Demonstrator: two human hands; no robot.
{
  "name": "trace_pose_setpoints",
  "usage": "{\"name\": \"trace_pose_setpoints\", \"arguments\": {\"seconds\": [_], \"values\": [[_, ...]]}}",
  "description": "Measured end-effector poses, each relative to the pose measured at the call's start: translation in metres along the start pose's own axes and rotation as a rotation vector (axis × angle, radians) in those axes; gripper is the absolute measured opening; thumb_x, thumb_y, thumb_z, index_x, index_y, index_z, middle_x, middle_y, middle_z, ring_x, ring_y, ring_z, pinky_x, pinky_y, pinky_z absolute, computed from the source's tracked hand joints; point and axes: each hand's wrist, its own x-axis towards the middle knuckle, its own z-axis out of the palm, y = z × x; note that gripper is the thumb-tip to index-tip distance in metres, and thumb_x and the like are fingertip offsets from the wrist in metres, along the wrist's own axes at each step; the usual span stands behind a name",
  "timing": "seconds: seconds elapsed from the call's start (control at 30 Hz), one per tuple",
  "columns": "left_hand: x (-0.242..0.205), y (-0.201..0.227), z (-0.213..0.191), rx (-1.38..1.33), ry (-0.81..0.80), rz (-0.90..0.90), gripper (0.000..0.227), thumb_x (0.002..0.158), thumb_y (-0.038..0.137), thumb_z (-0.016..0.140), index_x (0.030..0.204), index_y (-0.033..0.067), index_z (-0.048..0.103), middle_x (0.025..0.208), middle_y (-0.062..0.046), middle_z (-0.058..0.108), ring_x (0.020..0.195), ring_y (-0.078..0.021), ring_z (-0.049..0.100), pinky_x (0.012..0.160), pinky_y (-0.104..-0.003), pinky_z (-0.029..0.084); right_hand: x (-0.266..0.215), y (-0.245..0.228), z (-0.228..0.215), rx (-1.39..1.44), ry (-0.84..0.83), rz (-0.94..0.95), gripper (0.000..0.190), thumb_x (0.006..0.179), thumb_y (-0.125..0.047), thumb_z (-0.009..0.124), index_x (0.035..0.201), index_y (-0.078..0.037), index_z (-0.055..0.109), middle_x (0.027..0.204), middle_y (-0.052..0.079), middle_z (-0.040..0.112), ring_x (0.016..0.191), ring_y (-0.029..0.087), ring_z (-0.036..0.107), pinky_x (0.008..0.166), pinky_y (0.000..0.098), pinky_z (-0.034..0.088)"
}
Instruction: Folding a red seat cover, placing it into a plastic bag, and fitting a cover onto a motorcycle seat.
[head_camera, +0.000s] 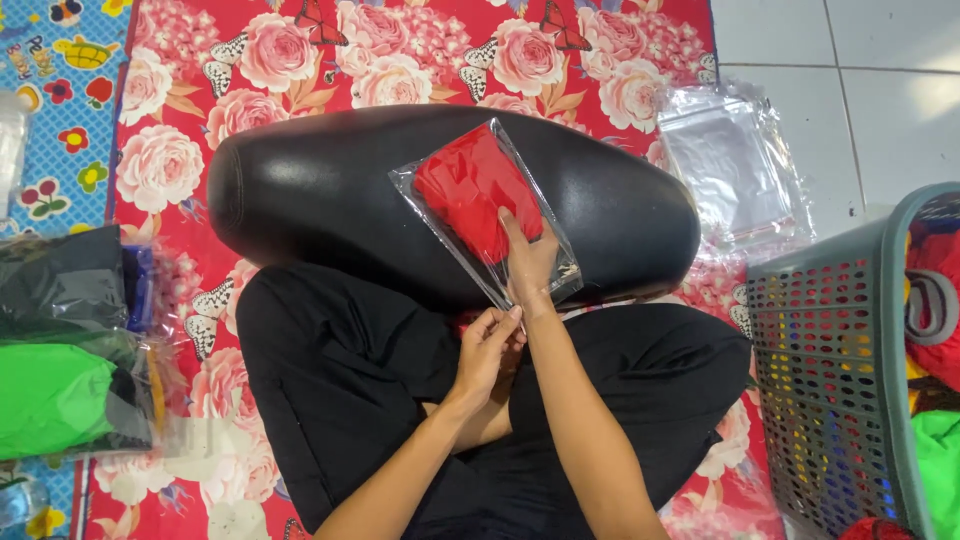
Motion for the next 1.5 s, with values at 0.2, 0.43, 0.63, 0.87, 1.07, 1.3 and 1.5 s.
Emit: {"name": "trace_pose_setpoints", "arguments": {"seconds": [0.2, 0.43, 0.63, 0.87, 1.07, 1.3, 1.5], "values": [[-0.025, 0.087, -0.004, 0.65, -0.005, -0.115, 0.081, 0.091, 0.077, 0.046, 0.053, 0.0093, 0.071, 0.051, -0.012, 0.069, 0.061, -0.0218, 0.074, 0.068, -0.032, 0.056, -0.005, -0.005, -0.009, -0.081, -0.052, 0.023, 0.047, 0.072, -0.043, 0.092, 0.1, -0.01, 0.075, 0.094, 0.008, 0.074, 0.093, 0.019, 0.067, 0.085, 0.0392, 0.052], [0.032, 0.137, -0.011, 1.009, 0.28, 1.06, 0.034, 0.102, 0.042, 0.065, 0.078, 0.0189, 0.069, 0.06, -0.005, 0.06, 0.065, -0.0258, 0.063, 0.063, -0.037, 0.051, -0.005, 0.0, -0.01, 0.043, -0.044, 0.032, 0.034, 0.078, -0.033, 0.09, 0.092, -0.008, 0.072, 0.085, 0.004, 0.068, 0.083, 0.016, 0.063, 0.079, 0.0342, 0.052], [0.106, 0.16, 0.0, 1.38, 0.062, 1.444, 0.029, 0.109, 0.035, 0.053, 0.129, 0.0201, 0.067, 0.129, -0.001, 0.067, 0.121, -0.022, 0.061, 0.104, -0.042, 0.043, 0.01, 0.01, -0.011, 0.103, -0.082, -0.032, 0.019, 0.087, -0.024, 0.079, 0.089, -0.008, 0.069, 0.081, 0.002, 0.06, 0.082, 0.015, 0.058, 0.075, 0.0329, 0.05], [0.124, 0.141, -0.006, 1.545, -0.319, 1.218, 0.054, 0.107, 0.058, 0.037, 0.151, 0.0297, 0.051, 0.161, -0.001, 0.044, 0.151, -0.0259, 0.035, 0.123, -0.063, 0.01, 0.018, 0.015, -0.015, -0.018, -0.076, 0.054, 0.022, 0.091, -0.025, 0.072, 0.102, -0.006, 0.074, 0.089, 0.011, 0.07, 0.089, 0.022, 0.066, 0.085, 0.0401, 0.053], [0.122, 0.139, -0.011, 1.624, -0.314, 1.281, 0.064, 0.104, 0.066, 0.033, 0.157, 0.0322, 0.042, 0.165, -0.001, 0.038, 0.155, -0.0244, 0.026, 0.122, -0.067, 0.003, 0.007, -0.005, -0.011, 0.046, -0.073, -0.02, 0.017, 0.091, -0.025, 0.076, 0.091, -0.008, 0.072, 0.078, 0.004, 0.066, 0.081, 0.015, 0.059, 0.078, 0.0329, 0.053], [0.126, 0.14, -0.014, 1.627, -0.348, 1.289, 0.069, 0.102, 0.071, 0.027, 0.156, 0.0318, 0.043, 0.166, 0.001, 0.036, 0.157, -0.0236, 0.022, 0.122, -0.069, 0.0, 0.006, 0.013, 0.0, -0.082, -0.024, 0.123, 0.05, 0.088, -0.045, 0.076, 0.123, -0.01, 0.068, 0.117, 0.018, 0.071, 0.118, 0.032, 0.066, 0.098, 0.0442, 0.052], [0.125, 0.142, -0.016, 1.597, -0.354, 1.252, 0.07, 0.1, 0.073, 0.027, 0.157, 0.034, 0.042, 0.166, 0.004, 0.035, 0.156, -0.023, 0.023, 0.123, -0.067, 0.001, 0.008, 0.026, -0.005, -0.155, 0.043, -0.025, 0.041, 0.083, -0.023, 0.084, 0.116, -0.002, 0.073, 0.104, 0.022, 0.071, 0.11, 0.038, 0.069, 0.095, 0.0463, 0.053]]}}
